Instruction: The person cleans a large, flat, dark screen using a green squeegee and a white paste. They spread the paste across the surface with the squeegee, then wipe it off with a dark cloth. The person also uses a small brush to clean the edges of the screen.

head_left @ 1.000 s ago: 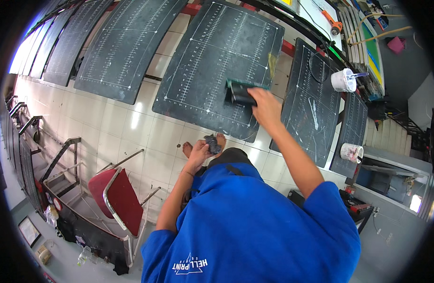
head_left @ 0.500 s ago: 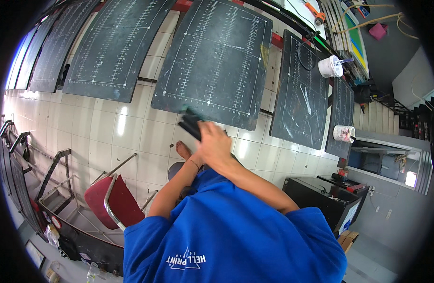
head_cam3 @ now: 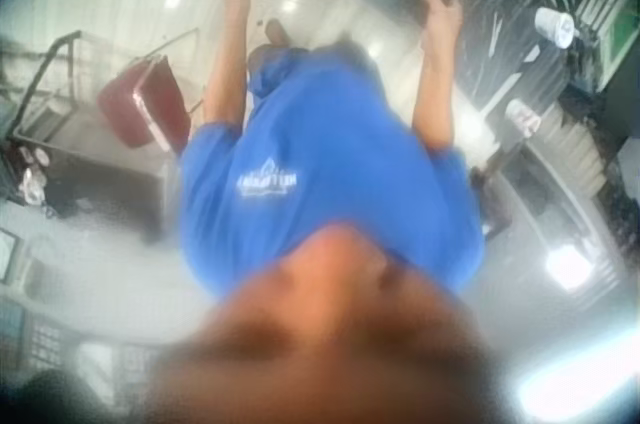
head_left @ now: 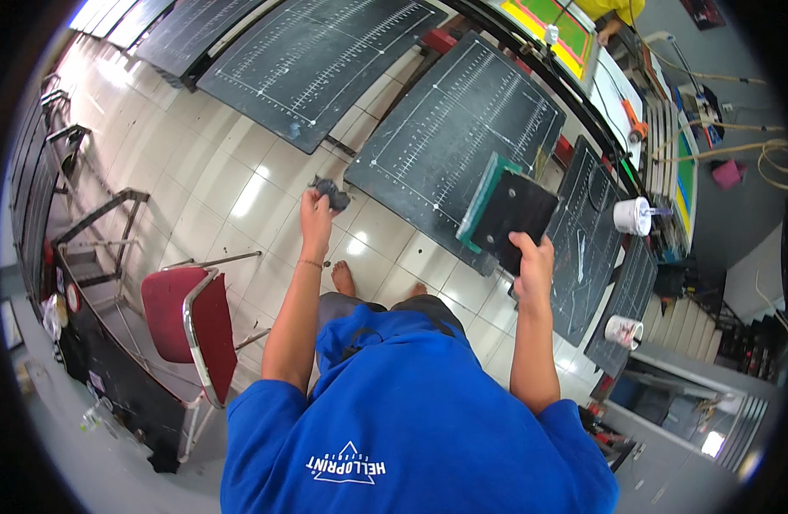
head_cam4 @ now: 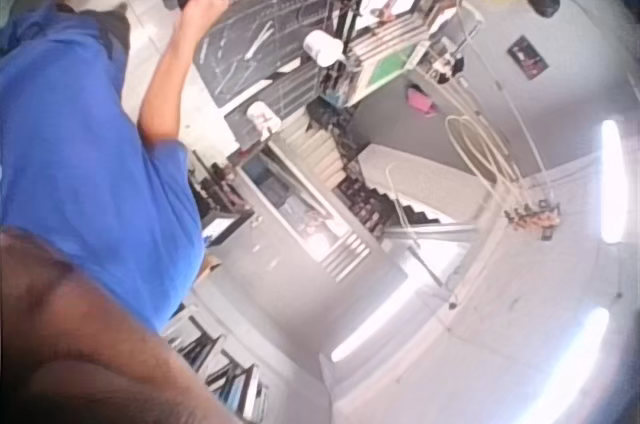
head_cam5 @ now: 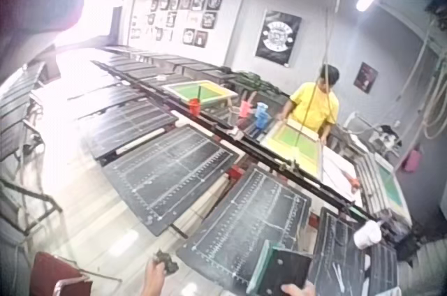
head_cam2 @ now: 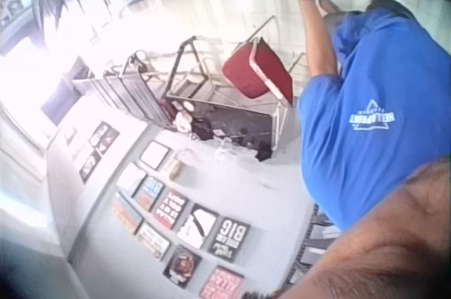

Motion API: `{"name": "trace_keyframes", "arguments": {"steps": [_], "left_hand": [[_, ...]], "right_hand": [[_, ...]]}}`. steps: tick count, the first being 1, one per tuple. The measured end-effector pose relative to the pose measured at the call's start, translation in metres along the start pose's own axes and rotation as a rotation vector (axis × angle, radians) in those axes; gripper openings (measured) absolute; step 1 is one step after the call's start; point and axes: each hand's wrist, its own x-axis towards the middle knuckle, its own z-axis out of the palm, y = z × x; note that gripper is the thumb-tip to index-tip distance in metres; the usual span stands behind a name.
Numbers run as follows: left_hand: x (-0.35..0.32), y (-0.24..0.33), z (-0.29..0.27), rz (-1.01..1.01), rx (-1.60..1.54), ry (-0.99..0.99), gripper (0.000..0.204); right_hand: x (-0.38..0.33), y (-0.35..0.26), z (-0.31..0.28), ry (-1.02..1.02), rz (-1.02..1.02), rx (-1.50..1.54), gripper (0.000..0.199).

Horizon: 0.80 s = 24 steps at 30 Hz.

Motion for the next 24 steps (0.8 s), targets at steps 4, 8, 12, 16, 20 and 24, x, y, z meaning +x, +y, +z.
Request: {"name": "trace_keyframes", "arguments": {"steps": [4,8,12,16,20,24], "left_hand": [[0.003,0.01,0.039,0.293,0.4,0.198,0.018],[-0.015,0.001,0.067,0.32,0.348,0.393,0.015],[-0.042,-0.03,0.091,0.339,0.296,0.466,0.014],[-0.106,-0.063,0.146,0.308,0.316,0.446,0.012],[-0.176,-0.093,0.194,0.345,0.528,0.372,0.012],[-0.233,-0.11,0.23,0.504,0.745,0.265,0.013]], "right_hand": [[-0.001,0.011,-0.044,0.016,0.07,-0.024,0.033],[0.006,0.016,-0.101,0.001,0.059,-0.052,0.03],[0.024,0.011,-0.157,-0.079,0.05,-0.032,0.032],[0.046,0.004,-0.204,-0.195,0.054,-0.04,0.03],[0.049,-0.003,-0.227,-0.253,0.026,-0.017,0.03],[0.052,0.005,-0.243,-0.3,0.049,-0.003,0.03]]}}
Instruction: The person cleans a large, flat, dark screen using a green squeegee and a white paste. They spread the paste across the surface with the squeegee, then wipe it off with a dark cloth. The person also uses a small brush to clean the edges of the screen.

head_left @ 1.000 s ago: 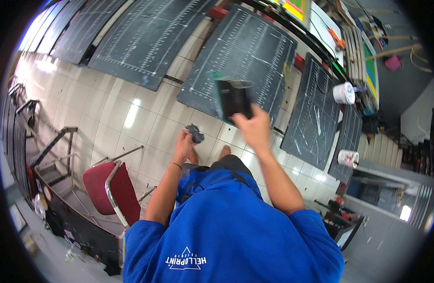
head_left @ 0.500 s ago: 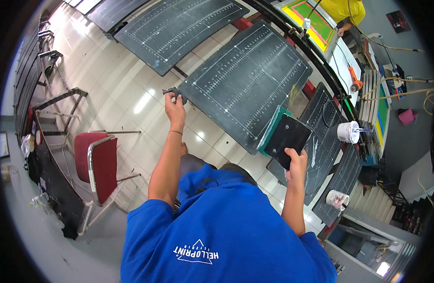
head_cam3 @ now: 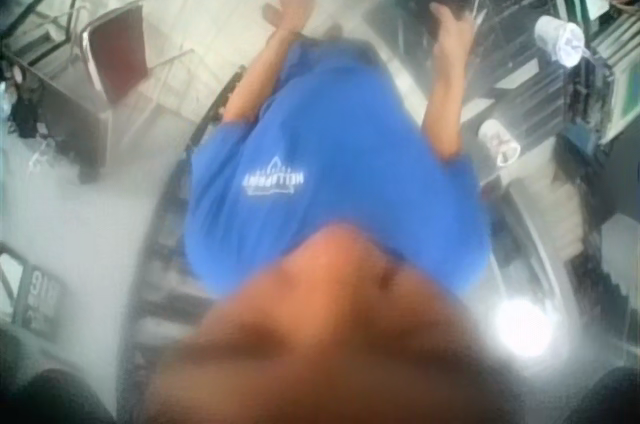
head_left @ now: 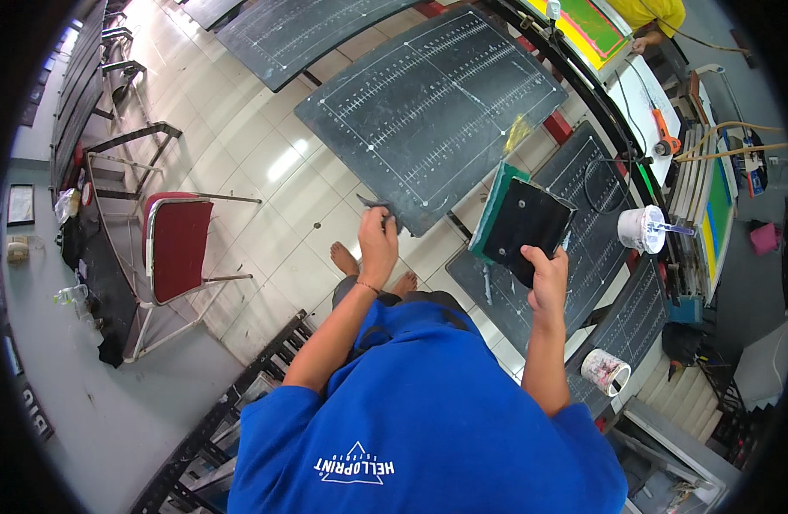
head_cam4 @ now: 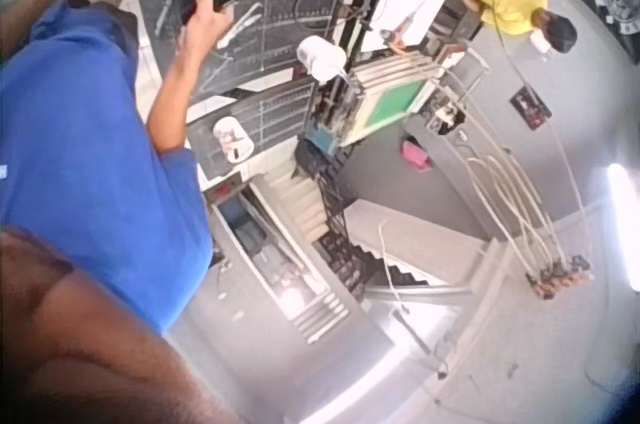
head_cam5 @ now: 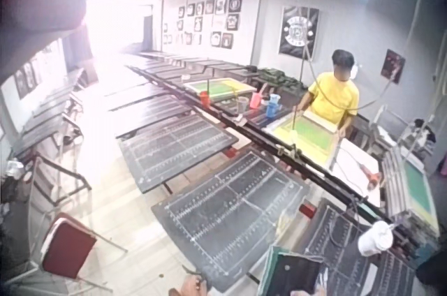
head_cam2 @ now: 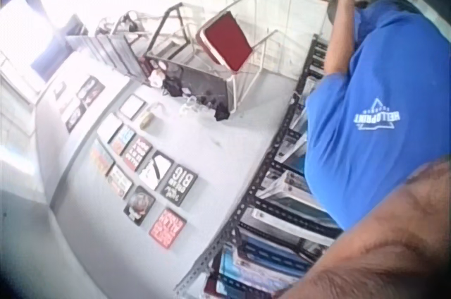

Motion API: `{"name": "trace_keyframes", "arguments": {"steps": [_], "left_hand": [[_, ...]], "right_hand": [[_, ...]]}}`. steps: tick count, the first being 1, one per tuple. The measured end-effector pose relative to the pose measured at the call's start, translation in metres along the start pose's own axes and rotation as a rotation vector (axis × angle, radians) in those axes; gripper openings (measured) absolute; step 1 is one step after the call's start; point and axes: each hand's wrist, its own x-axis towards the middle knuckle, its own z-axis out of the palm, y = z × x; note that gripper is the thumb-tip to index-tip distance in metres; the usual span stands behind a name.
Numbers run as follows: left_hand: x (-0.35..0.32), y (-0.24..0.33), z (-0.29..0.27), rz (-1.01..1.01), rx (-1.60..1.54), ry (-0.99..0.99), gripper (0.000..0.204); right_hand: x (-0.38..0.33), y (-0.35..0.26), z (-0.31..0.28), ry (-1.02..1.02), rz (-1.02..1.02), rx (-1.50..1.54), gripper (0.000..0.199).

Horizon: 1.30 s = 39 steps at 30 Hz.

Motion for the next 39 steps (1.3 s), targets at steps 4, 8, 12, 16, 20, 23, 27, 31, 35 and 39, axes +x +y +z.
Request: {"name": "trace_keyframes", "arguments": {"steps": [4,8,12,16,20,23,27,31,35,39], "left_hand": [[-0.035,0.034,0.007,0.028,-0.024,-0.11,0.014],[-0.067,0.031,0.012,0.18,-0.04,-0.522,0.014],[-0.058,0.008,-0.017,0.165,-0.025,-0.448,0.015],[0.038,-0.05,-0.093,-0.125,0.061,0.035,0.013],[0.173,-0.085,-0.14,-0.135,0.025,0.261,0.013],[0.253,-0.084,-0.133,-0.02,0.073,0.136,0.012],[0.299,-0.095,-0.114,0.219,0.148,-0.178,0.013],[0.332,-0.091,-0.117,0.095,0.096,-0.32,0.011],[0.364,-0.112,-0.133,0.051,0.048,-0.418,0.012],[0.371,-0.11,-0.123,-0.075,0.017,-0.591,0.013]], "right_hand": [[0.0,0.005,-0.005,-0.048,0.033,-0.008,0.031],[0.002,0.003,-0.003,-0.055,0.061,-0.019,0.032],[-0.007,-0.008,-0.003,0.023,-0.043,0.11,0.035],[-0.008,0.005,-0.032,0.153,-0.019,0.118,0.04],[-0.01,0.013,-0.027,0.286,0.004,0.137,0.04],[-0.004,0.011,-0.005,0.386,0.018,0.1,0.039],[0.015,-0.005,0.05,0.476,0.013,0.143,0.038],[0.032,-0.021,0.108,0.547,0.001,0.106,0.041],[0.042,-0.045,0.161,0.58,-0.003,0.14,0.043],[0.057,-0.05,0.194,0.616,0.001,0.155,0.041]]}}
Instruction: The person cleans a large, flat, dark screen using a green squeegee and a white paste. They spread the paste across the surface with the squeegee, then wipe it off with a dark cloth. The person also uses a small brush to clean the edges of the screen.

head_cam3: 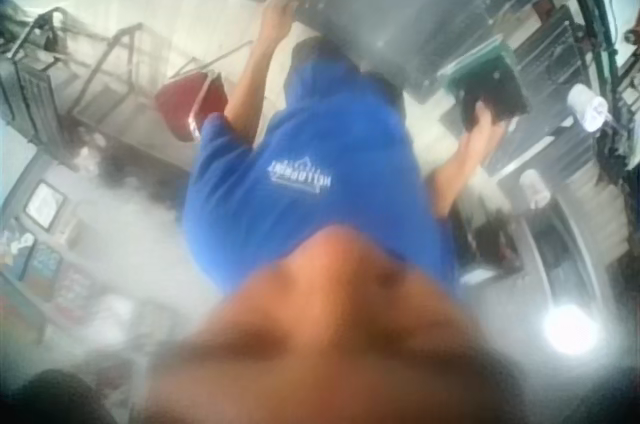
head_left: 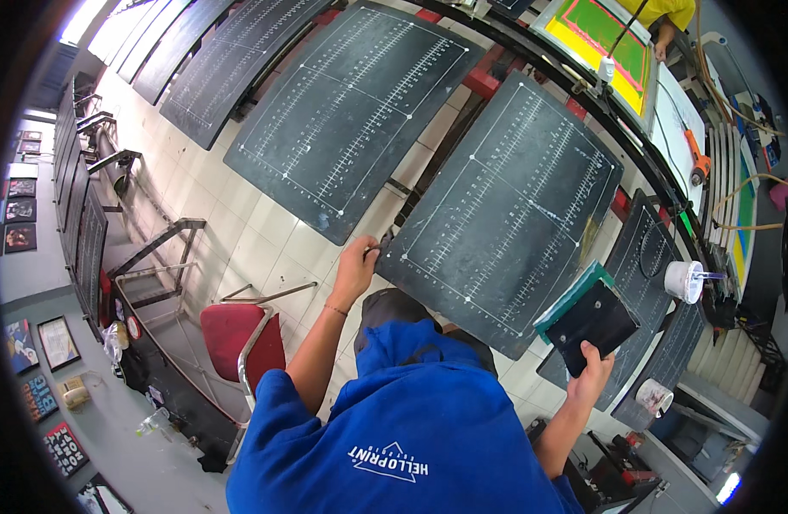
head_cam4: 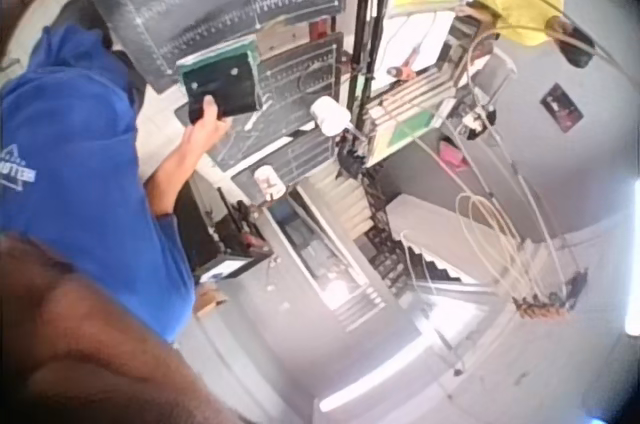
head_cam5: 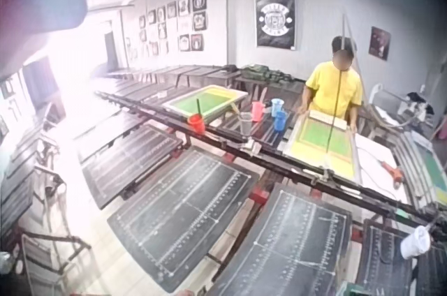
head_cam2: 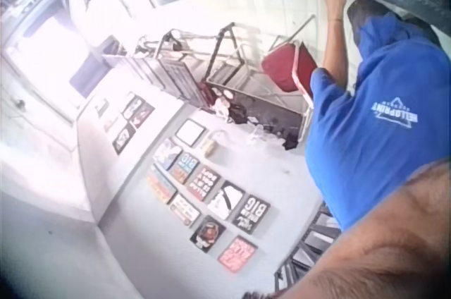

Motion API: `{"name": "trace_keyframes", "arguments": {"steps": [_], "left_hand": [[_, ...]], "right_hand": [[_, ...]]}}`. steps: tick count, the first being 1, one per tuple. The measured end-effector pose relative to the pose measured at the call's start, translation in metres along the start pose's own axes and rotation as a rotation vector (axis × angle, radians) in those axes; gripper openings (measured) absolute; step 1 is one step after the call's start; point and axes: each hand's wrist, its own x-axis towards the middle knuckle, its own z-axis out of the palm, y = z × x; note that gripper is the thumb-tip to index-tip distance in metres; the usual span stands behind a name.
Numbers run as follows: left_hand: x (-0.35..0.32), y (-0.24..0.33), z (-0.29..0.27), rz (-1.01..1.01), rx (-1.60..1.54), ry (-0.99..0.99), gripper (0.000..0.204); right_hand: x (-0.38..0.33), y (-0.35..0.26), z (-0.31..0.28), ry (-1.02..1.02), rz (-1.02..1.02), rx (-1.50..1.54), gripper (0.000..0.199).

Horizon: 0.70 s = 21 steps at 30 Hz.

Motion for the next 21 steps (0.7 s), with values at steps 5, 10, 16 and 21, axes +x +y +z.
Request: {"name": "trace_keyframes", "arguments": {"steps": [5,10,16,21], "left_hand": [[0.044,0.014,0.013,0.023,-0.021,-0.034,0.011],[0.116,0.041,0.05,0.192,-0.119,0.014,0.009],[0.258,0.11,0.123,0.498,-0.041,0.134,0.007],[0.379,0.162,0.191,0.628,0.143,0.232,0.008]], "right_hand": [[0.003,0.004,0.018,0.029,-0.01,-0.081,0.036],[0.002,0.002,0.018,0.07,-0.033,-0.104,0.035],[-0.019,0.003,0.01,0.275,0.001,-0.1,0.036],[-0.038,0.0,-0.005,0.401,0.081,-0.099,0.037]]}}
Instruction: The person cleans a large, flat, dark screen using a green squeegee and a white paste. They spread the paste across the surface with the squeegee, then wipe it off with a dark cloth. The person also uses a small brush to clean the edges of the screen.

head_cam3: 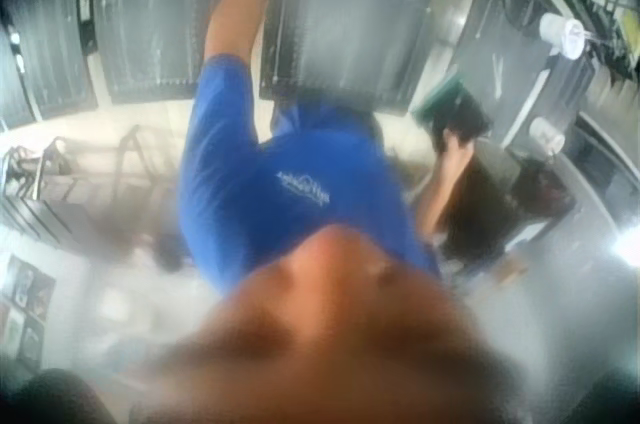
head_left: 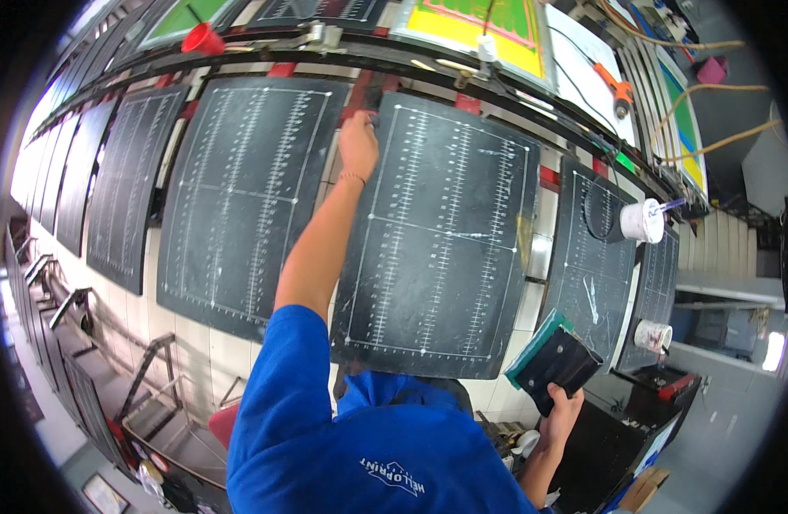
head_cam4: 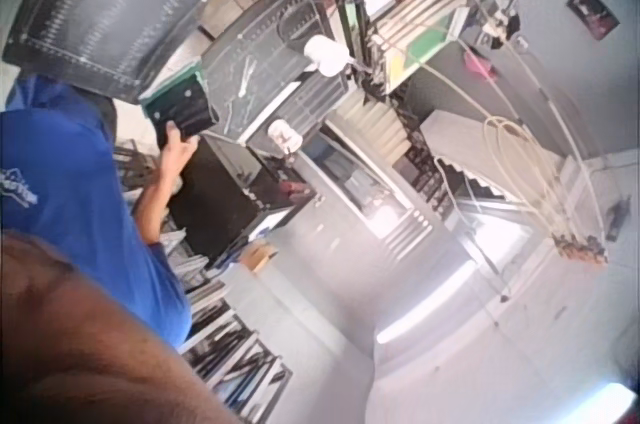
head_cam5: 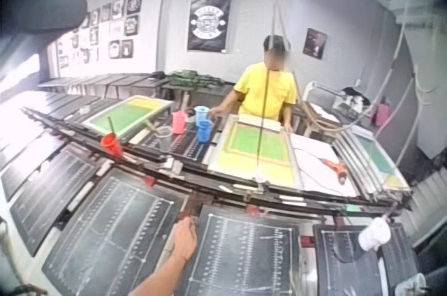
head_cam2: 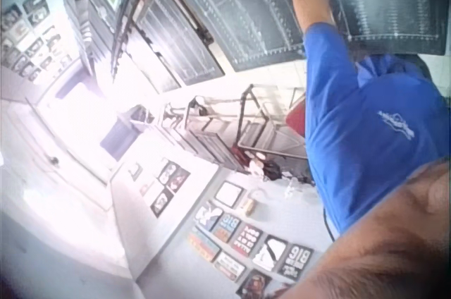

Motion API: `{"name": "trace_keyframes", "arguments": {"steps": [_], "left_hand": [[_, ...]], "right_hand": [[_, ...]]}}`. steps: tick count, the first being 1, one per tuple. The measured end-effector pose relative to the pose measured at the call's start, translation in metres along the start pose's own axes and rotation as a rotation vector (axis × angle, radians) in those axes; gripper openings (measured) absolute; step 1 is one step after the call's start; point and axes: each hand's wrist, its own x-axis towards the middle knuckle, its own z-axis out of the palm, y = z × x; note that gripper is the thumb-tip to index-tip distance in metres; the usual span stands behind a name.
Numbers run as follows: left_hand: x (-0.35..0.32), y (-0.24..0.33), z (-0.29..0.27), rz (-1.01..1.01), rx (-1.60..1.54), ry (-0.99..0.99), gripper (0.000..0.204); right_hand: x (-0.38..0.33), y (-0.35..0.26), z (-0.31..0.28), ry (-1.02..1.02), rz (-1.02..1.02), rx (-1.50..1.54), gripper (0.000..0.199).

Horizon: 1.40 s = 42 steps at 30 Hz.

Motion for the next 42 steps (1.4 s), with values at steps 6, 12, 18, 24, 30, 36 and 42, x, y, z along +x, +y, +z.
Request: {"name": "trace_keyframes", "arguments": {"steps": [6,12,18,24,30,36,42], "left_hand": [[0.081,0.002,0.058,0.085,0.142,-0.009,0.008],[0.075,0.072,0.102,0.223,0.166,-0.237,0.009],[0.034,0.161,0.173,0.256,0.055,-0.432,0.015],[-0.003,0.241,0.251,0.459,-0.189,-0.557,0.013],[-0.028,0.274,0.265,0.687,-0.042,-0.935,0.021],[-0.045,0.29,0.24,0.948,0.205,-1.165,0.022],[-0.187,0.296,0.161,1.055,0.077,-1.319,0.016]], "right_hand": [[-0.001,0.024,-0.032,0.128,0.056,0.015,0.037],[0.003,0.029,-0.04,0.165,0.106,0.045,0.035],[0.008,0.04,-0.057,0.172,0.113,0.065,0.034],[-0.009,0.048,-0.077,0.264,0.137,0.05,0.036],[-0.033,0.062,-0.096,0.369,0.129,0.106,0.036],[-0.035,0.056,-0.091,0.347,0.094,0.165,0.035],[-0.003,0.058,-0.106,0.235,0.078,0.191,0.035]]}}
